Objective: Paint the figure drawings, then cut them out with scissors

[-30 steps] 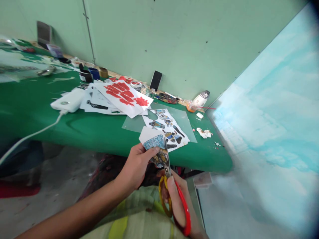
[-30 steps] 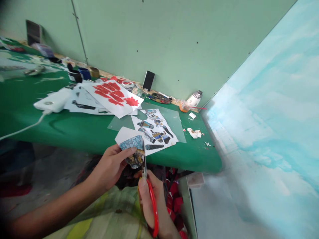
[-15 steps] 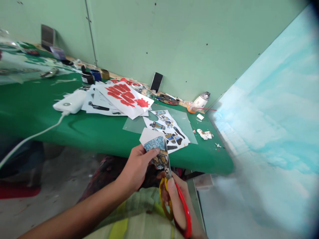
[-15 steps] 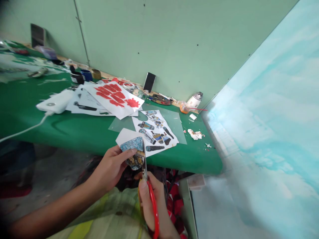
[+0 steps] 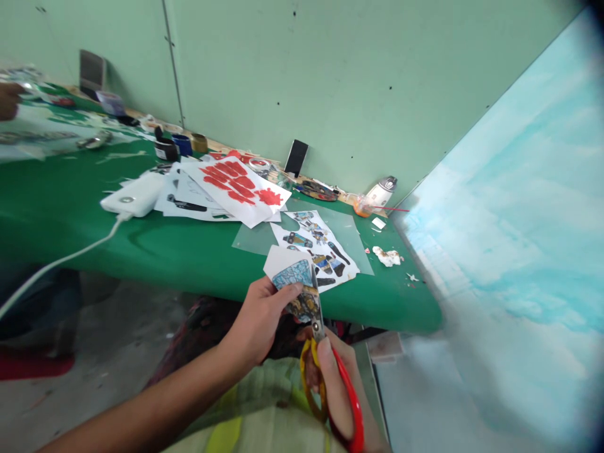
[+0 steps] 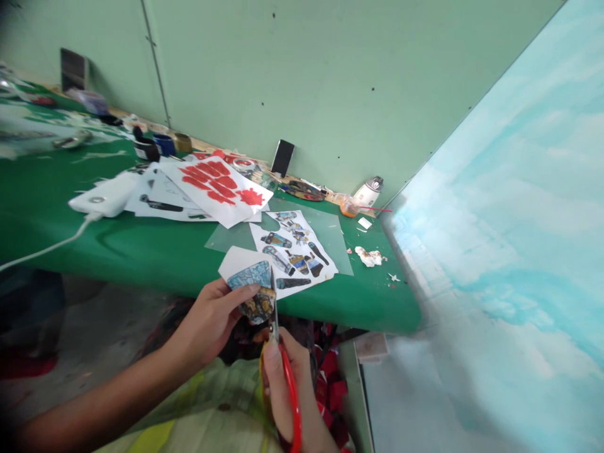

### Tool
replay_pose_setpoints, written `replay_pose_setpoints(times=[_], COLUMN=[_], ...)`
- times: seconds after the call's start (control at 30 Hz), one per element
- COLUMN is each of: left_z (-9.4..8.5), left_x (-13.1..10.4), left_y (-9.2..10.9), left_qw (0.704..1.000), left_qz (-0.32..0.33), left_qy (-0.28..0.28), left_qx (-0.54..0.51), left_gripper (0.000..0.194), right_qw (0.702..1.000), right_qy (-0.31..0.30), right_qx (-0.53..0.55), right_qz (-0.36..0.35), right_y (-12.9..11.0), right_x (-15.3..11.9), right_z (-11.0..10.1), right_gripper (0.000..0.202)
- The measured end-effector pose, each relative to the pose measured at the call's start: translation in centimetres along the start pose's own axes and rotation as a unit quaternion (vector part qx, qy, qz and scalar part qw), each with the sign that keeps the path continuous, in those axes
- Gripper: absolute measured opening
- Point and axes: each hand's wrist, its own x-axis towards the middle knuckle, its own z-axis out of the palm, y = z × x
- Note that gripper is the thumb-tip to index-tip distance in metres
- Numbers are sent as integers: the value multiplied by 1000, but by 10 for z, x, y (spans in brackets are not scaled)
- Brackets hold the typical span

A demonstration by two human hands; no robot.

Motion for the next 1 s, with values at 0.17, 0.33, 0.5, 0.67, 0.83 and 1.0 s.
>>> replay_pose_setpoints(times=[0.17,0.33,0.5,0.67,0.83,1.0], left_z=[0,-1,0,2,2,-1], left_x=[-1,0,0,0,0,-1], left_y=[0,-1,0,1,2,1], left_qw=[1000,1000,1000,1000,1000,1000], left_qz=[1,4,2,-6,0,-1], left_qy=[-2,-4,7,-2,-2,-12], left_qx=[1,8,10,7,6,8], left_gripper=[13,14,16,17,18,17], right_qw=[1000,1000,999,998,998,997], right_qy=[-9,-9,1,2,2,1], right_qx=[-9,-26,-44,-56,-66,-73], right_qz=[2,6,6,-1,-7,-8], right_y=[5,3,-4,-9,-12,-14], right_x=[-1,-1,0,-1,-2,-2], right_z=[-3,-9,-13,-11,-10,-11], right_gripper=[55,29,32,31,31,32])
